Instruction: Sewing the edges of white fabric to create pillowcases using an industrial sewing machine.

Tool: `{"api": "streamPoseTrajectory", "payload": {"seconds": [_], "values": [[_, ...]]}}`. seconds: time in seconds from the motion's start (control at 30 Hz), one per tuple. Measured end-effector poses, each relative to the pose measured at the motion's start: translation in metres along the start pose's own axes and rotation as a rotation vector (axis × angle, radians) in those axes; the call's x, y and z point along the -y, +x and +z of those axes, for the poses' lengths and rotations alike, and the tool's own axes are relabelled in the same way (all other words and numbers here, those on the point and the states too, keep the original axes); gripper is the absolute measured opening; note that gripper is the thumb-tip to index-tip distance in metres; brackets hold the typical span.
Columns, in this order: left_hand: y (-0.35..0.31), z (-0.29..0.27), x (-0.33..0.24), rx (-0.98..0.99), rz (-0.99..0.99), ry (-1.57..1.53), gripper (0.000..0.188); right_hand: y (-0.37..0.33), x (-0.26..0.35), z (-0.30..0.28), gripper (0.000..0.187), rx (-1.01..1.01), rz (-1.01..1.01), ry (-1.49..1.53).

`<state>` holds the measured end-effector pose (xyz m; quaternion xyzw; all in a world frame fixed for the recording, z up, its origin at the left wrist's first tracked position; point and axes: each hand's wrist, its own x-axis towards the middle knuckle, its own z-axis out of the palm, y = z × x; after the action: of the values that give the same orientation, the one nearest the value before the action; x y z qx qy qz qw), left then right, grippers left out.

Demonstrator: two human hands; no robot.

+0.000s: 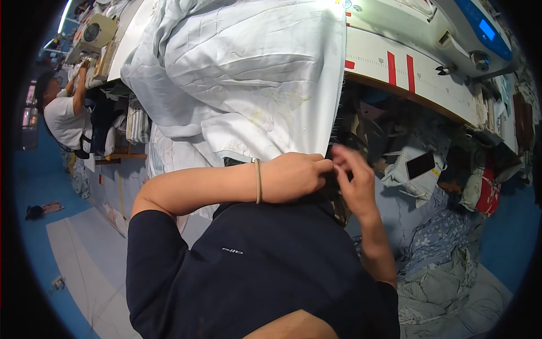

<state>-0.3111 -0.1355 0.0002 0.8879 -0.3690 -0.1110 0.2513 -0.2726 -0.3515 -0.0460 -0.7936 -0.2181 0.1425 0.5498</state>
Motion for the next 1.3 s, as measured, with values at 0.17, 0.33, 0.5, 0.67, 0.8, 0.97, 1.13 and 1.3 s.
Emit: {"api": "streamPoseTrajectory", "payload": {"seconds": [0.17, 0.33, 0.5, 0.67, 0.8, 0.97, 1.13, 1.3], "values": [[0.004, -0.013, -0.003, -0.017, 0.095, -0.004, 0.016, 0.050, 0.004, -0.003, 0.039, -0.141, -0.649, -0.404], [0.023, 0.029, -0.001, -0.070, 0.308, -0.719, 0.011, 0.066, 0.054, -0.016, 0.029, -0.066, -0.813, -0.332], [0.022, 0.038, 0.044, -0.715, -0.554, -0.859, 0.028, 0.077, 0.080, -0.009, 0.030, -0.013, -0.655, -0.173], [-0.160, -0.006, 0.087, -0.530, -0.592, -0.711, 0.032, 0.080, 0.064, 0.037, 0.028, -0.028, -0.471, -0.015], [-0.226, -0.016, 0.079, -0.391, -0.643, -0.593, 0.036, 0.070, 0.006, 0.052, 0.027, -0.030, -0.326, -0.003], [-0.128, 0.010, 0.075, -0.198, -0.690, -0.494, 0.040, 0.080, 0.058, -0.003, 0.026, 0.132, -0.446, -0.048], [-0.069, 0.030, 0.063, -0.075, -0.430, -0.497, 0.043, 0.121, 0.129, -0.010, 0.020, 0.043, -0.806, -0.048], [-0.057, 0.076, 0.148, -0.443, -0.565, -0.774, 0.041, 0.151, 0.177, 0.013, 0.020, 0.026, -0.937, -0.200]]}}
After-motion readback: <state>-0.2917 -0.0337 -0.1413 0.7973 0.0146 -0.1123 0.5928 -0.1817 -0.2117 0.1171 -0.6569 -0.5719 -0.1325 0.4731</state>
